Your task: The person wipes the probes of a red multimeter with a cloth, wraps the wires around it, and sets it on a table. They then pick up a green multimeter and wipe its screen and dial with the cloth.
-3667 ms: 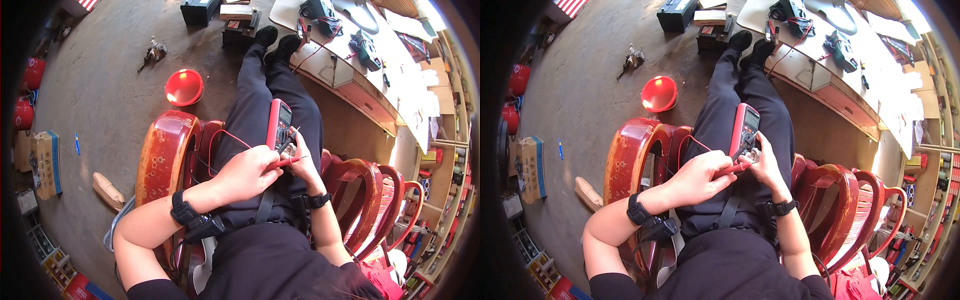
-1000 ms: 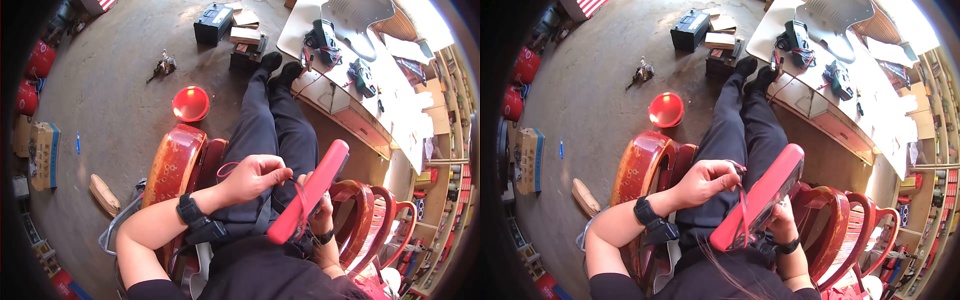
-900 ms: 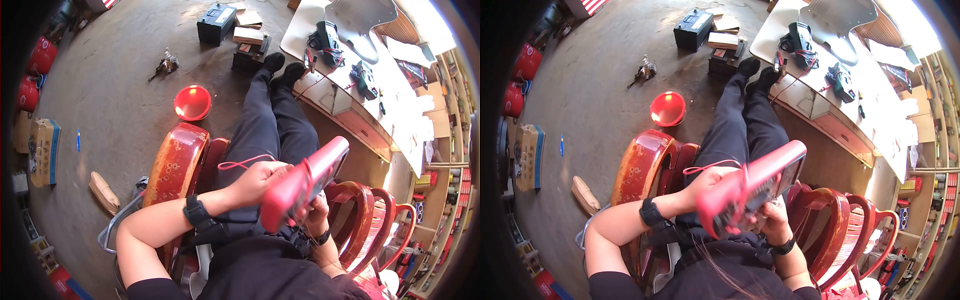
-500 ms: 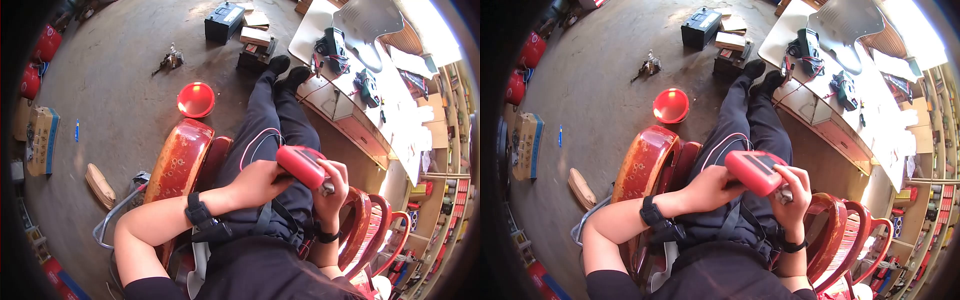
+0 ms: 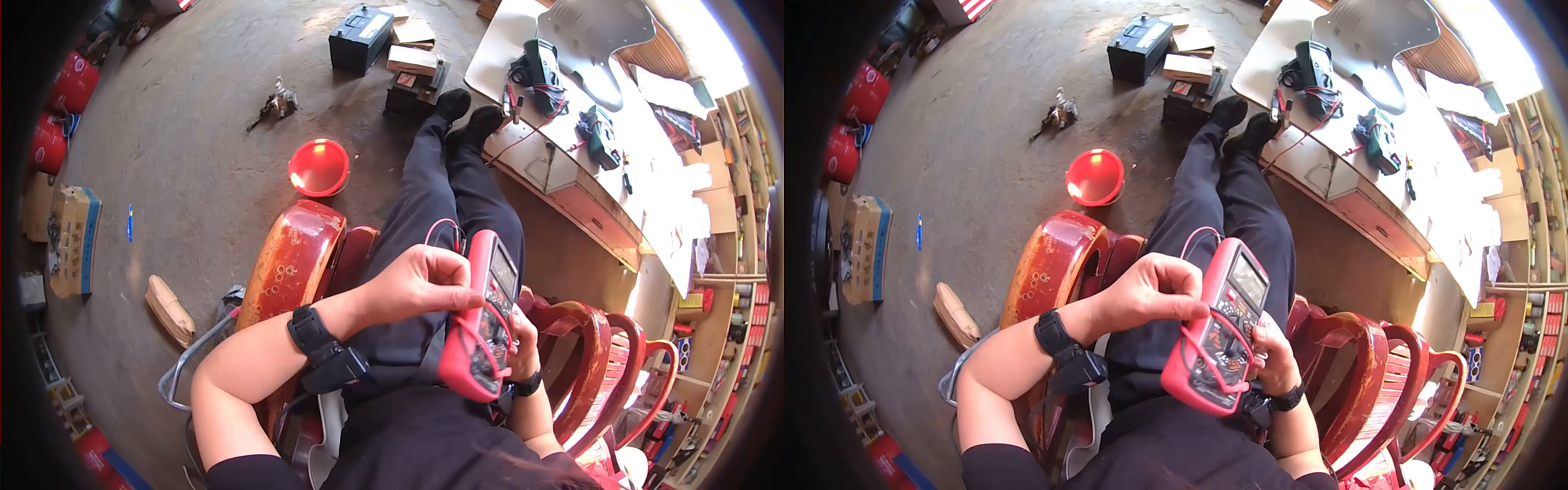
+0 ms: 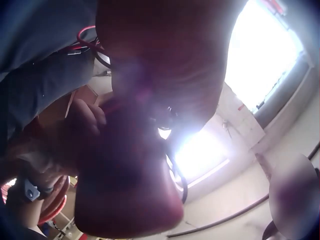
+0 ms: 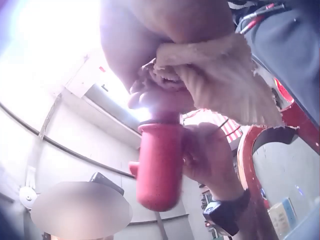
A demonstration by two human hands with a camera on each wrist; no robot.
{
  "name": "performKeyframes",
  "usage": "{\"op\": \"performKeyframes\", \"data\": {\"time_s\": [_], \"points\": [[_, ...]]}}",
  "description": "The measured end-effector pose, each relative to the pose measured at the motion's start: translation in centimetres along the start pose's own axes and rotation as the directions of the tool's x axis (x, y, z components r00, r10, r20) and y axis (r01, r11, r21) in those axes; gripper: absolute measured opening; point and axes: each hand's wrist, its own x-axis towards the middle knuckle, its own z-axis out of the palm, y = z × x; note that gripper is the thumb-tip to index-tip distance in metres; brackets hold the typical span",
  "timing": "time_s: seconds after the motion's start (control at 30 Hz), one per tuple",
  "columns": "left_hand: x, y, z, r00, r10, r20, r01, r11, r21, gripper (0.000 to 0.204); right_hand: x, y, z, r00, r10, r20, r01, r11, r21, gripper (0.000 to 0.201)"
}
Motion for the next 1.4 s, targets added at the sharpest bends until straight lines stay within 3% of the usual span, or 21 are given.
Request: {"op": "performKeyframes", "data": {"time_s": [0.03,0.07,0.13,0.2,0.27,0.3,0.33,0.4,0.43,0.5,0.53,0.67,1.0,1.07,1.17,1.2,1.27,1.3,1.33,1.37,1.4], "points": [[-0.1,0.4,-0.2,0.999,-0.011,0.035,0.013,0.999,-0.041,0.026,-0.1,0.5,-2.3,0.988,0.113,0.109,-0.136,0.965,0.225,0.065],[-0.1,0.2,-0.2,0.999,-0.011,0.032,0.012,0.999,-0.042,0.026,0.2,1.5,-3.6,0.999,0.031,0.035,-0.034,0.996,0.081,0.071],[0.4,-1.2,-0.1,0.998,-0.034,-0.054,0.035,0.999,0.022,0.027,1.4,3.3,-6.1,0.881,-0.060,0.470,-0.186,0.869,0.459,0.064],[0.7,-3.1,-0.2,0.989,0.104,-0.102,-0.049,0.898,0.437,0.027,2.2,1.4,-2.7,0.915,-0.153,0.372,0.074,0.973,0.219,0.063],[0.4,-5.0,0.0,0.954,0.298,-0.029,-0.149,0.555,0.818,0.023,0.8,1.2,-5.4,0.865,-0.318,0.388,0.229,0.938,0.259,0.052],[-0.2,-4.3,0.8,0.976,0.219,-0.021,-0.120,0.612,0.782,0.022,1.4,0.5,-3.3,0.892,-0.401,0.208,0.376,0.914,0.150,0.048],[-0.5,-3.8,1.1,0.998,0.057,-0.018,-0.023,0.642,0.766,0.021,1.1,0.1,-0.6,0.855,-0.489,-0.173,0.482,0.872,-0.081,0.039],[-0.2,-4.5,0.9,0.988,-0.152,0.011,0.091,0.644,0.759,0.022,1.8,-1.2,1.7,0.729,-0.676,-0.103,0.533,0.656,-0.535,0.031],[-0.2,-4.6,0.9,0.985,-0.175,-0.009,0.133,0.711,0.690,0.023,2.0,-1.1,1.8,0.733,-0.673,-0.096,0.532,0.656,-0.535,0.031],[-0.4,-4.6,0.8,0.998,-0.050,-0.022,0.048,0.613,0.788,0.020,1.9,-1.0,1.8,0.686,-0.728,-0.011,0.485,0.468,-0.739,0.034],[-0.4,-4.6,0.7,0.997,0.070,-0.010,-0.026,0.489,0.872,0.017,1.8,-1.0,1.3,0.687,-0.727,-0.013,0.482,0.469,-0.740,0.034],[-1.0,-3.3,1.5,0.990,0.068,0.125,-0.142,0.465,0.874,0.017,1.0,-1.6,-0.8,0.762,-0.637,0.117,0.481,0.435,-0.761,0.044],[-0.6,-1.7,0.8,0.884,0.363,0.294,-0.387,0.215,0.897,0.030,0.6,-3.6,-0.6,0.919,-0.392,0.047,0.357,0.774,-0.523,0.055],[-0.4,-1.5,0.7,0.871,0.394,0.293,-0.407,0.246,0.880,0.034,0.4,-2.9,-0.4,0.927,-0.374,0.005,0.348,0.856,-0.382,0.057],[-0.3,-1.3,0.5,0.934,0.348,0.077,-0.255,0.499,0.828,0.045,-0.8,-2.0,-0.8,0.967,-0.248,-0.054,0.251,0.967,0.052,0.063],[-0.1,-1.5,0.6,0.928,0.372,0.016,-0.246,0.579,0.777,0.045,-1.5,-1.5,-0.8,0.957,-0.204,-0.205,0.248,0.944,0.217,0.052],[0.0,-1.3,0.1,0.962,0.268,-0.053,-0.127,0.612,0.781,0.039,-0.1,-2.0,-2.3,0.969,-0.238,0.070,0.184,0.878,0.441,0.036],[0.2,-1.5,0.2,0.962,0.269,-0.051,-0.129,0.611,0.781,0.039,0.6,-2.2,0.0,0.953,-0.242,0.184,0.038,0.694,0.719,0.022],[0.3,-1.9,0.4,0.972,0.223,-0.068,-0.099,0.661,0.744,0.033,1.3,-2.6,-0.3,0.913,-0.291,0.287,-0.002,0.699,0.715,0.024],[0.4,-2.3,0.6,0.981,0.176,-0.082,-0.068,0.706,0.705,0.029,0.9,-2.5,0.8,0.935,-0.345,-0.084,0.340,0.806,0.485,0.026],[0.3,-2.7,0.8,0.981,0.178,-0.079,-0.071,0.705,0.706,0.029,0.5,-2.3,2.0,0.786,-0.465,-0.409,0.548,0.829,0.112,0.029]]}}
